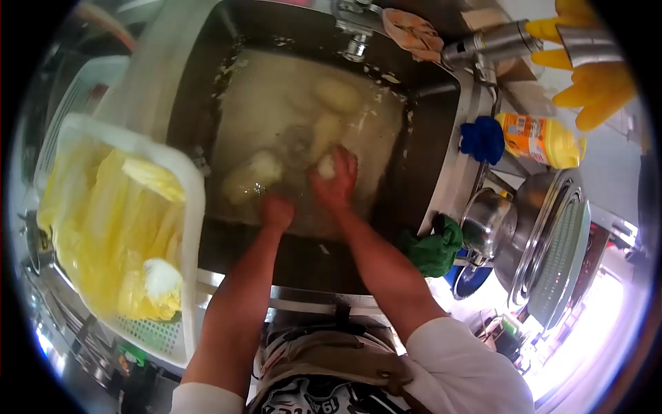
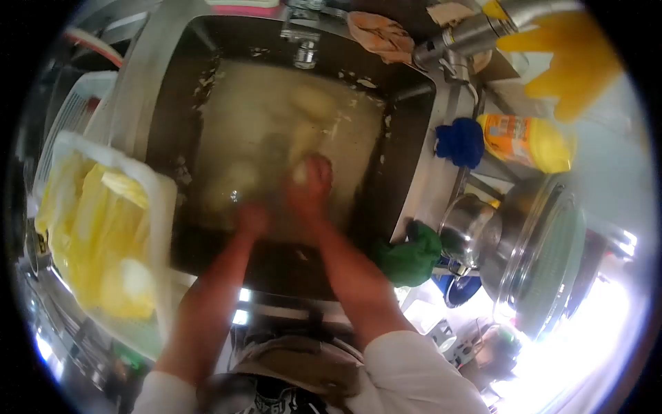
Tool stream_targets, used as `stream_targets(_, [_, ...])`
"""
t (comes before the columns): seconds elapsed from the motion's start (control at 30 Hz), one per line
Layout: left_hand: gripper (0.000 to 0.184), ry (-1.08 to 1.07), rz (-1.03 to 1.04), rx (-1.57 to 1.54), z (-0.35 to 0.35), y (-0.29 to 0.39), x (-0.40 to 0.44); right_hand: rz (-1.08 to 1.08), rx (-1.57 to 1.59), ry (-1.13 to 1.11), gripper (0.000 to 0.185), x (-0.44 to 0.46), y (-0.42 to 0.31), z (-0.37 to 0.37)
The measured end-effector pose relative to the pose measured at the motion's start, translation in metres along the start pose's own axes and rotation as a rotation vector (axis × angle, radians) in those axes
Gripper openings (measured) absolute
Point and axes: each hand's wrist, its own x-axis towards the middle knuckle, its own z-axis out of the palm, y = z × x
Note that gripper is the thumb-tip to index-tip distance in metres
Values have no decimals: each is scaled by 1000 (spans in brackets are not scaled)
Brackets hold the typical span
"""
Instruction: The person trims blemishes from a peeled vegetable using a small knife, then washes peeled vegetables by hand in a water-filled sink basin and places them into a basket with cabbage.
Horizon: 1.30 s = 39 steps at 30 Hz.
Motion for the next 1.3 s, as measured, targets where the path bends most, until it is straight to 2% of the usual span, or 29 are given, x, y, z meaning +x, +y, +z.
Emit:
stream_targets(0.1, [41,-81,-45,-232,-48,28,-5,123,166,-56,81,12,-32,-27])
stream_targets(0.13, [41,-125,-78,-348,-69,38,-10,41,203,-79,85,17,-47,-41])
stream_targets(0.23, [40,-238,-605,-1516,-166,91,-40,-150,318,-121,98,26,-91,-84])
stream_targets(0.3, [40,-191,-220,-1796,-186,108,-60,-232,414,-167,102,24,-113,-102])
stream_targets(0.33, [39,-144,-67,-1750,-198,107,-69,-297,465,-181,105,25,-129,-109])
stream_targets(0.37, [38,-89,80,-1705,-210,106,-78,-271,542,-213,104,23,-136,-114])
stream_targets(0.4, [36,-22,159,-1488,-222,106,-87,-246,615,-245,104,21,-141,-119])
stream_targets(0.43, [36,-14,160,-1480,-221,105,-90,-222,685,-274,103,19,-145,-125])
stream_targets(0.47, [35,-6,161,-1473,-220,104,-93,-104,763,-349,96,16,-147,-132])
stream_targets(0.5, [34,2,163,-1465,-219,103,-95,-116,709,-410,92,17,-146,-139])
stream_targets(0.57, [33,-130,-54,-1753,-214,107,-96,-141,589,-529,84,23,-138,-152])
stream_targets(0.6, [32,-183,-176,-1837,-216,109,-97,-46,584,-504,79,28,-142,-158])
stream_targets(0.67, [26,-259,-443,-1766,-221,96,-106,144,578,-461,70,40,-157,-169])
stream_targets(0.7, [22,-209,-406,-1665,-210,82,-107,131,526,-348,68,50,-158,-175])
stream_targets(0.77, [17,-99,-338,-1472,-174,53,-100,290,688,-269,68,78,-174,-194])
stream_targets(0.83, [18,33,-157,-1071,-166,41,-99,110,814,-224,70,100,-191,-216])
stream_targets(0.9, [20,240,-83,-838,-150,43,-104,-53,850,-152,75,107,-222,-238])
stream_targets(0.97, [20,541,-94,-765,-132,49,-105,-224,883,-89,79,100,-227,-236])
stream_targets(1.03, [16,296,-110,-626,-163,58,-119,-500,500,-158,79,87,-198,-211])
stream_targets(1.07, [18,165,-114,-553,-177,65,-128,-309,377,-298,79,73,-181,-192])
stream_targets(1.1, [24,245,-15,-510,-180,71,-137,-108,251,-429,78,58,-173,-179])
stream_targets(1.17, [46,411,186,-417,-184,78,-145,-164,287,-371,82,37,-180,-184])
stream_targets(1.23, [68,253,226,-610,-198,73,-136,-219,339,-355,86,29,-196,-179])
stream_targets(1.3, [81,137,244,-877,-205,89,-157,-238,355,-343,90,34,-224,-187])
